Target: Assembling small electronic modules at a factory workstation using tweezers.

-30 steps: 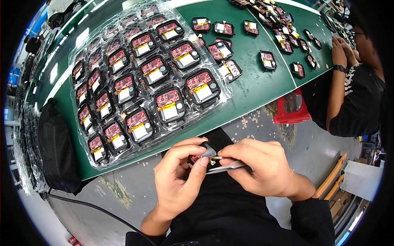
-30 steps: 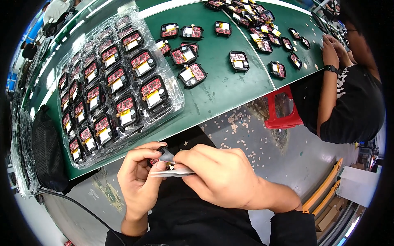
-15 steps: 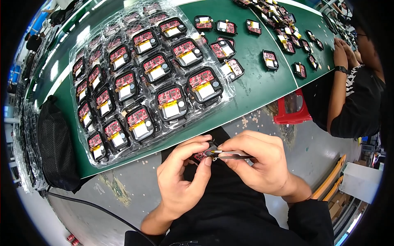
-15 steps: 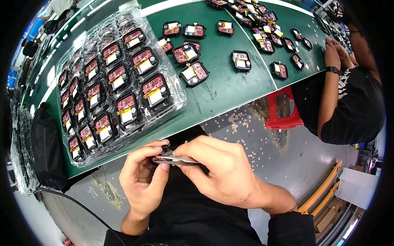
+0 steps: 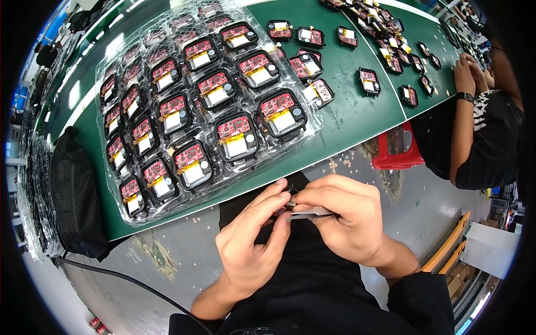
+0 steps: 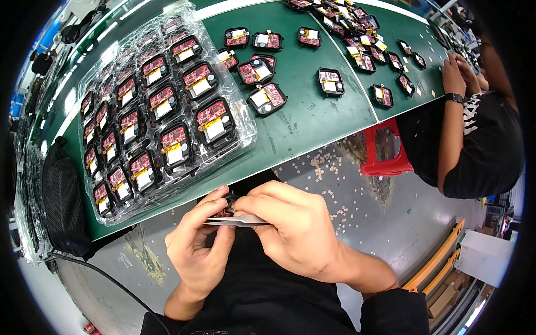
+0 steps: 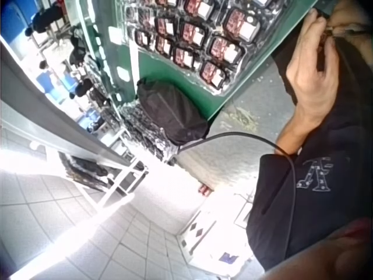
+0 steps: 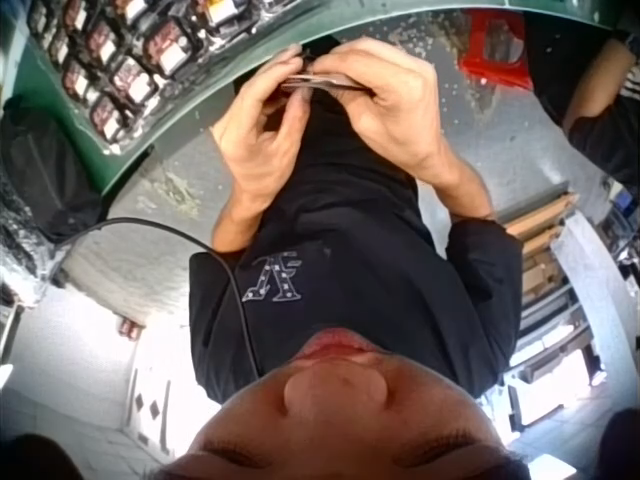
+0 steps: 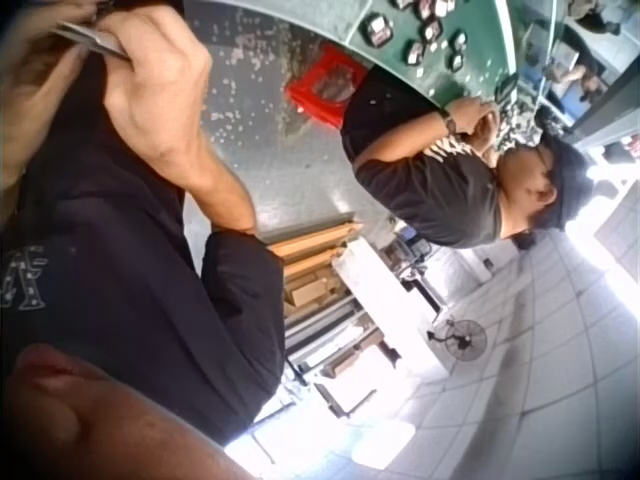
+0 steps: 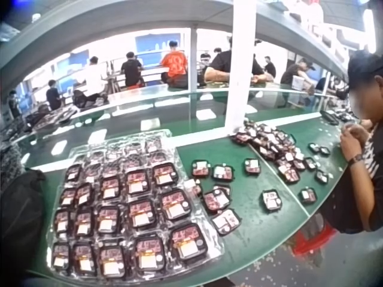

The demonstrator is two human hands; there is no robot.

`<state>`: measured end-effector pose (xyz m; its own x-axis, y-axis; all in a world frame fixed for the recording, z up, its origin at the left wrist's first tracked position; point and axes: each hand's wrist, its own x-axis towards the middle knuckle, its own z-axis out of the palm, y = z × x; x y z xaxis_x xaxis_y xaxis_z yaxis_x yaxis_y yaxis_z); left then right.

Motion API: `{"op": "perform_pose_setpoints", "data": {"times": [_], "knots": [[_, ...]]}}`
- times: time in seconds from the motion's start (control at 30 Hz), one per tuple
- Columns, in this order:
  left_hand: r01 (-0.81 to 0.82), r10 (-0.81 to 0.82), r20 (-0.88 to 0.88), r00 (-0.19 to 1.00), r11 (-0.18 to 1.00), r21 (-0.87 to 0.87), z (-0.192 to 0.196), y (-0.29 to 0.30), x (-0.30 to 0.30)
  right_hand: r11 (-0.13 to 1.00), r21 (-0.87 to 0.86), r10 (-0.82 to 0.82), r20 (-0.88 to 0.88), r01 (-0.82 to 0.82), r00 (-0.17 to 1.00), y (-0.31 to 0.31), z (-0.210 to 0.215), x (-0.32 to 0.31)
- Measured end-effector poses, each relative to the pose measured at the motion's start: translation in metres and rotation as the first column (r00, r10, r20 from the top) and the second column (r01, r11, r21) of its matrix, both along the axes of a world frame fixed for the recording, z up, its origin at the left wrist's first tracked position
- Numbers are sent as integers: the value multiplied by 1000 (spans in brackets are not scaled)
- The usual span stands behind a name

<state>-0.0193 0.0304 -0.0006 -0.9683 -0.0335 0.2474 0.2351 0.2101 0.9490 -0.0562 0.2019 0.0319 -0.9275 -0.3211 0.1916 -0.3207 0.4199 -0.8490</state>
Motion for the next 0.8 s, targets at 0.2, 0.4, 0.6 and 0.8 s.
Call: {"op": "perform_pose_setpoints", "data": {"times": [0.2, 0.4, 0.6, 0.8], "knots": [[-13, 12, 40, 999, 1000, 22, -2, 1, -1, 989, -121, -68, 136, 84, 988, -4, -5, 0], [-11, 6, 66, 998, 997, 79, -4, -1, 1, 999, -26, -23, 160, 27, 987, 1, 1, -10], [-37, 17, 107, 994, 981, 191, -5, 2, 2, 997, -68, -37, 125, 46, 991, -2, -5, -5], [-40, 29, 70, 997, 988, 150, -7, 3, 2, 999, -23, -30, 67, 32, 997, -2, -3, 2]]}}
